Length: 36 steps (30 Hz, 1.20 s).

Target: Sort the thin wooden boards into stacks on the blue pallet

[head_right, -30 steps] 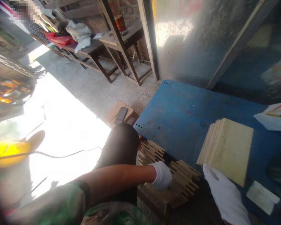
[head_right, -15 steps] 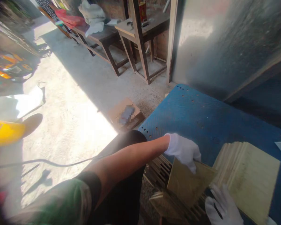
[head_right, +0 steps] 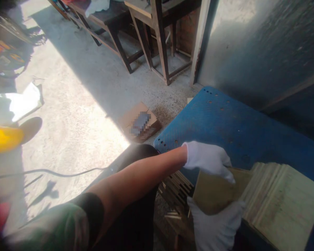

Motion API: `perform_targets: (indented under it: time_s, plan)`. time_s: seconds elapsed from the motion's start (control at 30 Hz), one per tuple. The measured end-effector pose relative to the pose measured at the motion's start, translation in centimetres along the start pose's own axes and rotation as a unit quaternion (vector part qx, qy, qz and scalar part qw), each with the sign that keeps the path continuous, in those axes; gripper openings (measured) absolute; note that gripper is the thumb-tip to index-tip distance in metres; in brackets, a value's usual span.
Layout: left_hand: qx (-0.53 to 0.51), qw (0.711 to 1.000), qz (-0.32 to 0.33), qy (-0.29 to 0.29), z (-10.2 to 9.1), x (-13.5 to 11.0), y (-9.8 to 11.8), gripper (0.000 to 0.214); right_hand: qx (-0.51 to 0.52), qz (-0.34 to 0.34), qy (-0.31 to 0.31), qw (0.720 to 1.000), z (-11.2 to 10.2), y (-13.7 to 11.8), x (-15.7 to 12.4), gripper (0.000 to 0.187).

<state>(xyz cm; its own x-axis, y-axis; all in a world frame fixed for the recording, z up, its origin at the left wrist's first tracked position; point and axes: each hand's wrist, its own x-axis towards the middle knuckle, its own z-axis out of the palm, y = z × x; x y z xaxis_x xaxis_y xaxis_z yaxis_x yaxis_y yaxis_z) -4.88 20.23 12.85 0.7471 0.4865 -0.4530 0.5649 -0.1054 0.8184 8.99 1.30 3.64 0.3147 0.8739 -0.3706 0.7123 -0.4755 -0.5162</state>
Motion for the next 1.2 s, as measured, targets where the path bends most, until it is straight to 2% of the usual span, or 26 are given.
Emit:
perform_targets:
  time_s: [0.07, 0.13, 0.3, 0.4, 0.5, 0.57, 0.67, 0.73, 0.83, 0.97, 1.2]
  plan:
    - [0.004, 1.000, -0.013, 0.021, -0.1, -0.2, -0.5, 0.025, -0.072, -0.057, 0.060, 0.994, 0.7, -0.6, 0.2, 0.143]
    - [-0.015, 0.999, -0.038, 0.025, -0.2, -0.3, -0.9, 0.031, -0.115, -0.105, 0.085, 0.984, 1.3, -1.1, 0.6, 0.144]
    - [-0.014, 0.998, -0.040, 0.038, -0.3, 0.0, -1.6, 0.030, -0.139, -0.125, 0.125, 0.974, 2.0, -2.2, 1.6, 0.133]
    - [0.023, 0.996, -0.051, 0.070, -0.1, 0.4, -1.4, 0.034, -0.128, -0.112, 0.129, 0.977, 1.8, -2.5, 2.2, 0.123]
    - [0.014, 0.991, -0.075, 0.112, -0.2, 0.8, -1.1, 0.041, -0.117, -0.098, 0.126, 0.980, 1.2, -2.7, 3.1, 0.122]
    - [0.000, 0.984, -0.079, 0.161, -0.5, 0.8, -1.1, 0.047, -0.104, -0.078, 0.113, 0.985, 0.4, -2.8, 4.4, 0.122]
    - [0.005, 0.965, -0.086, 0.249, -1.1, 0.6, -1.3, 0.050, -0.080, -0.019, 0.063, 0.995, -0.7, -2.6, 7.2, 0.114]
    - [0.011, 0.955, -0.091, 0.283, -1.2, 0.5, -1.6, 0.049, -0.057, 0.014, 0.040, 0.997, -1.3, -2.2, 9.5, 0.108]
    - [0.017, 0.954, -0.091, 0.285, -1.1, 0.5, -1.8, 0.045, -0.059, 0.052, 0.054, 0.995, -1.5, -1.1, 12.8, 0.110]
    - [0.028, 0.956, -0.090, 0.278, -0.6, 0.6, -1.5, 0.041, -0.099, 0.095, 0.058, 0.989, -0.7, -0.1, 15.8, 0.123]
    - [0.035, 0.959, -0.074, 0.270, -0.5, 0.8, -1.0, 0.037, -0.155, 0.176, 0.035, 0.972, 2.3, -0.3, 17.4, 0.133]
